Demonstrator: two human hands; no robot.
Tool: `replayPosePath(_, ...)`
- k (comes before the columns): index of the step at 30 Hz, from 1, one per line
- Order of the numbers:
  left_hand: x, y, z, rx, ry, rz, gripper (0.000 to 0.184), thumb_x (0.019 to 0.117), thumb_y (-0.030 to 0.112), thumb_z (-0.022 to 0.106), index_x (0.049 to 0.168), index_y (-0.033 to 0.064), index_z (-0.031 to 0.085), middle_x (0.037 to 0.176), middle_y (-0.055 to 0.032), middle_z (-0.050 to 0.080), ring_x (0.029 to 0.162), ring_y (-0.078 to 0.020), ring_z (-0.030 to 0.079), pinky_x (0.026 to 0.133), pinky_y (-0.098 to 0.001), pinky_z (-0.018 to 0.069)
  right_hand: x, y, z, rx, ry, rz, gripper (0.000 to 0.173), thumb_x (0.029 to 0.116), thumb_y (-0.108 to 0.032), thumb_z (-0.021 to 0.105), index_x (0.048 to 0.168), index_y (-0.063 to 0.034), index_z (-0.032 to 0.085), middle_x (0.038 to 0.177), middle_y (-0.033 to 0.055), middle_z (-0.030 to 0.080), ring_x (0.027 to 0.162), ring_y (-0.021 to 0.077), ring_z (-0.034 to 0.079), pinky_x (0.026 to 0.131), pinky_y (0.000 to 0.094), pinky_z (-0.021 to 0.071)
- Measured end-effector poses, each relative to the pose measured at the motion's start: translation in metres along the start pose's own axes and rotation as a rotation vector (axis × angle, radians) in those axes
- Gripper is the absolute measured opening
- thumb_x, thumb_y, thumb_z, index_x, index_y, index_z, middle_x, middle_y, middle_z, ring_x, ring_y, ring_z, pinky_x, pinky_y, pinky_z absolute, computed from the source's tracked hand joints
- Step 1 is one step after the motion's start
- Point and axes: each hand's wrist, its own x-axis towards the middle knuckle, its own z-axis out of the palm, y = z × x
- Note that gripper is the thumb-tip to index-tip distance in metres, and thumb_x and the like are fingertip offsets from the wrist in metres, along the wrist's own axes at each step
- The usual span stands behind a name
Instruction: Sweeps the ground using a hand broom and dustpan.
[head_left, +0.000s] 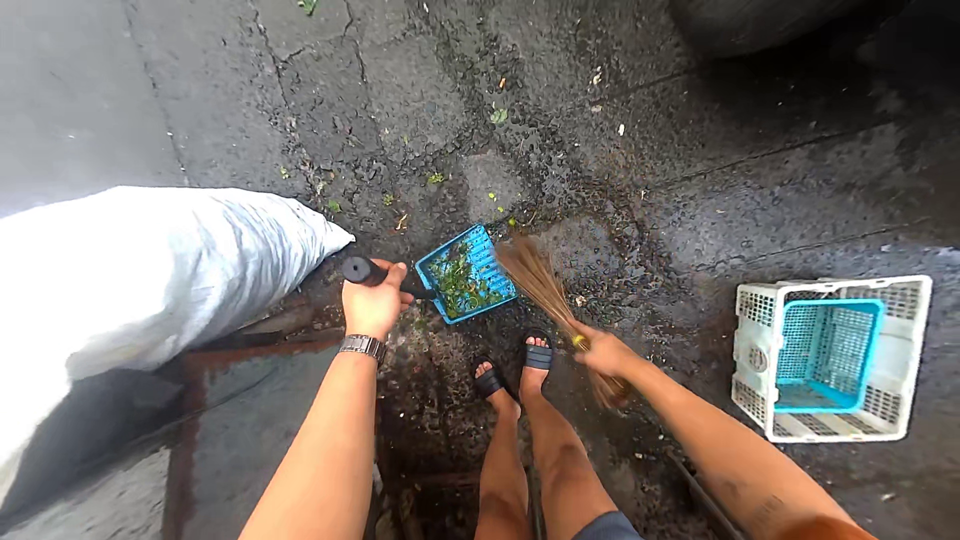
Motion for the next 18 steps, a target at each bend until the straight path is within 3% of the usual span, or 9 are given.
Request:
replayPosePath(4,0.0,-0.005,-0.008,-0.006,0.026,-0.018,0.027,0.1023,0.034,0.065,0.112,0.0096,0.067,0.091,-0.0089,0.074,0.063,-0.0202,0.073,0.061,-0.0389,0.0649,-0.056,0.026,-0.069,0.138,0.144,0.02,0.086,0.0884,-0.023,0.073,0.162,-0.0372,0.031,0.141,0.021,0.059,0.121,0.0407,0.063,0.098,0.0669,0.0495)
replayPosePath(8,-0.024,-0.011,-0.031,-0.106,0.096,-0.016,0.023,0.1034,0.026,0.064,0.113,0.0054,0.067,0.096,-0.0114,0.076,0.063,-0.0229,0.074,0.059,-0.0381,0.0653,0.015,0.01,-0.113,0.371,0.376,0.084,0.087,0.0927,-0.023,0.071,0.165,-0.0285,0.023,0.138,0.0291,0.059,0.122,0.0474,0.06,0.098,0.0693,0.0468)
replayPosePath(10,-0.032,-0.018,-0.031,-0.158,0.127,-0.029,0.021,0.1044,0.022,0.062,0.112,0.0024,0.066,0.094,-0.0132,0.076,0.063,-0.0257,0.074,0.058,-0.0392,0.0661,0.057,-0.019,-0.075,0.384,0.325,0.105,0.087,0.0903,-0.025,0.075,0.163,-0.0276,0.027,0.133,0.0289,0.061,0.119,0.0471,0.061,0.097,0.0684,0.0492)
replayPosePath(12,-0.032,-0.027,-0.023,-0.174,0.128,-0.051,0.019,0.1048,0.019,0.061,0.111,0.0009,0.065,0.091,-0.0142,0.076,0.062,-0.0258,0.074,0.058,-0.0392,0.0658,0.076,-0.05,-0.007,0.171,0.153,0.07,0.085,0.0883,-0.034,0.073,0.162,-0.0261,0.031,0.133,0.026,0.063,0.122,0.0446,0.061,0.099,0.0671,0.0492)
replayPosePath(14,-0.025,-0.029,-0.014,-0.146,0.103,-0.055,0.02,0.1046,0.02,0.062,0.111,0.0014,0.065,0.091,-0.0131,0.075,0.063,-0.0236,0.074,0.059,-0.0378,0.0653,0.065,-0.063,0.045,0.003,0.017,0.01,0.088,0.0897,-0.036,0.07,0.164,-0.0338,0.024,0.132,0.0246,0.064,0.122,0.0442,0.062,0.098,0.0668,0.0499)
replayPosePath(16,-0.02,-0.025,-0.007,-0.101,0.072,-0.057,0.021,0.1043,0.024,0.063,0.112,0.004,0.065,0.09,-0.0112,0.074,0.062,-0.0212,0.073,0.059,-0.037,0.0647,0.032,-0.051,0.063,-0.063,-0.059,-0.03,0.091,0.09,-0.034,0.069,0.165,-0.0401,0.018,0.132,0.022,0.065,0.122,0.0425,0.062,0.099,0.0651,0.0496)
replayPosePath(18,-0.013,-0.019,-0.006,-0.052,0.055,-0.054,0.024,0.1033,0.029,0.064,0.112,0.0069,0.066,0.09,-0.0102,0.075,0.061,-0.0212,0.073,0.058,-0.0378,0.0648,-0.008,-0.031,0.046,-0.047,-0.046,-0.038,0.089,0.0896,-0.033,0.071,0.164,-0.0416,0.022,0.134,0.021,0.064,0.121,0.042,0.063,0.099,0.066,0.0492)
